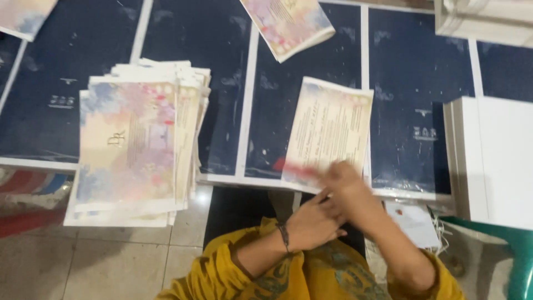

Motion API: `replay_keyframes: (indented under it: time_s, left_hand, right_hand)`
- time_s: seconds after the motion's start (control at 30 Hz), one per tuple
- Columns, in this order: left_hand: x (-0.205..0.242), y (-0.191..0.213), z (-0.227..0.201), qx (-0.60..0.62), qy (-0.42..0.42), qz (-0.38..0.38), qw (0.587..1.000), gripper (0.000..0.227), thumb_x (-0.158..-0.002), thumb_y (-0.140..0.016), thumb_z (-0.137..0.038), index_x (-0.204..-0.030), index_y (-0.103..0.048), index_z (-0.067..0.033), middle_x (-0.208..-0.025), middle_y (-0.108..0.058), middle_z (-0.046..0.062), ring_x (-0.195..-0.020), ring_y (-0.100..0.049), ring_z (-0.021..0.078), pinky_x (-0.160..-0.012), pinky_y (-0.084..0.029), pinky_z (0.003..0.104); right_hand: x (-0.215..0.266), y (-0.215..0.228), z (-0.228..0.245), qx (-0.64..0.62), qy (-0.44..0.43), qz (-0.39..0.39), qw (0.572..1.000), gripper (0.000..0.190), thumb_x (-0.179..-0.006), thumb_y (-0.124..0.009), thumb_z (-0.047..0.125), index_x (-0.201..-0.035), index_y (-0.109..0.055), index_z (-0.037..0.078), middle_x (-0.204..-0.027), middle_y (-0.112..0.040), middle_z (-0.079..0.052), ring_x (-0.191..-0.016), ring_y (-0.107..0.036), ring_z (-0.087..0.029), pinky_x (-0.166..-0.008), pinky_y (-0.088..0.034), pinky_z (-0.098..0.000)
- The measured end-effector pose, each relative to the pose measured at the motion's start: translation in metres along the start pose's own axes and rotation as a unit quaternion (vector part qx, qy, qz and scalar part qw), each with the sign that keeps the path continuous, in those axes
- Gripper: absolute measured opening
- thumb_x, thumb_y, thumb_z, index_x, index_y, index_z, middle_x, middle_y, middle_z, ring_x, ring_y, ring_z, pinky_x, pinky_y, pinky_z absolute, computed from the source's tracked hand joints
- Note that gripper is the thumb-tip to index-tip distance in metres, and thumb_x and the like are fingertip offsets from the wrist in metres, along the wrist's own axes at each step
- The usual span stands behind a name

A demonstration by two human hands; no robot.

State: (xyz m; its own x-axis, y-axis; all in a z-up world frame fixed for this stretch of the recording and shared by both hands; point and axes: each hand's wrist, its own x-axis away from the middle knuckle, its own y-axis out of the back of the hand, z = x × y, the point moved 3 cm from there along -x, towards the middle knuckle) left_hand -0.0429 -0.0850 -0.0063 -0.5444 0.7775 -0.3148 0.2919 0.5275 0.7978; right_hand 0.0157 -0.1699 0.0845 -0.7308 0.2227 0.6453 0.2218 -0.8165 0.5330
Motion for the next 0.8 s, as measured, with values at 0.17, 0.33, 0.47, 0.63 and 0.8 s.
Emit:
replay_keyframes:
  time_s: [0.17, 0.33, 0.47, 0.63, 0.8]
  left_hand:
    - [0.007, 0.000, 0.004, -0.083, -0.054, 0.009, 0.995, 0.063, -0.094, -0.069, -0.033, -0.149, -0.055, -0.0039, -0.153, -0.059, 0.011, -0.148, -0.047, 0.0274, -0.132, -0.022, 0.045]
    - [0.007, 0.047, 0.009, 0.268, 0.019, -0.040, 0.962, 0.039, -0.106, -0.056, -0.020, -0.142, -0.059, -0.0064, -0.168, -0.040, 0.012, -0.158, -0.038, 0.0341, -0.131, -0.026, 0.062]
    - [0.034, 0.082, 0.059, 0.201, 0.211, -0.316, 0.903, 0.034, -0.093, -0.060, 0.008, -0.121, -0.069, -0.0084, -0.125, -0.070, 0.011, -0.123, -0.065, 0.0268, -0.114, -0.052, 0.038]
    - [0.026, 0.100, 0.076, 0.030, 0.389, -0.126, 0.912, 0.062, -0.093, -0.060, -0.042, -0.147, -0.054, -0.0118, -0.146, -0.046, 0.013, -0.131, -0.044, 0.0320, -0.109, -0.036, 0.055]
    - [-0.002, 0.079, 0.085, 0.145, 0.369, -0.207, 0.894, 0.055, -0.095, -0.072, -0.028, -0.135, -0.045, -0.0025, -0.098, -0.044, 0.008, -0.081, -0.048, 0.0312, -0.071, -0.035, 0.045]
  right_hand:
    - [-0.032, -0.008, 0.063, 0.102, 0.158, 0.140, 0.972, 0.044, -0.099, -0.056, 0.056, -0.091, -0.048, 0.014, -0.095, -0.048, -0.003, -0.079, -0.042, -0.016, -0.075, -0.048, -0.0292]
    - [-0.231, 0.041, 0.029, 0.186, 0.466, -0.173, 0.847, 0.043, -0.108, -0.056, 0.006, -0.152, -0.058, 0.005, -0.097, -0.034, -0.010, -0.085, -0.040, -0.028, -0.074, -0.036, -0.0358]
    - [-0.087, -0.014, 0.013, -0.080, 0.344, 0.054, 0.934, 0.054, -0.107, -0.030, 0.035, -0.096, -0.068, -0.001, -0.132, -0.071, -0.028, -0.119, -0.071, -0.033, -0.100, -0.055, -0.0439]
    - [-0.035, -0.001, -0.004, -0.051, 0.288, 0.045, 0.955, 0.063, -0.107, -0.049, 0.033, -0.050, -0.028, 0.018, -0.041, -0.025, 0.002, -0.035, -0.023, -0.014, -0.047, -0.046, -0.0355]
    - [-0.194, 0.087, -0.104, 0.242, 0.468, -0.318, 0.788, 0.038, -0.109, -0.067, 0.007, -0.147, -0.071, 0.007, -0.096, -0.046, -0.018, -0.079, -0.050, -0.040, -0.077, -0.048, -0.0530]
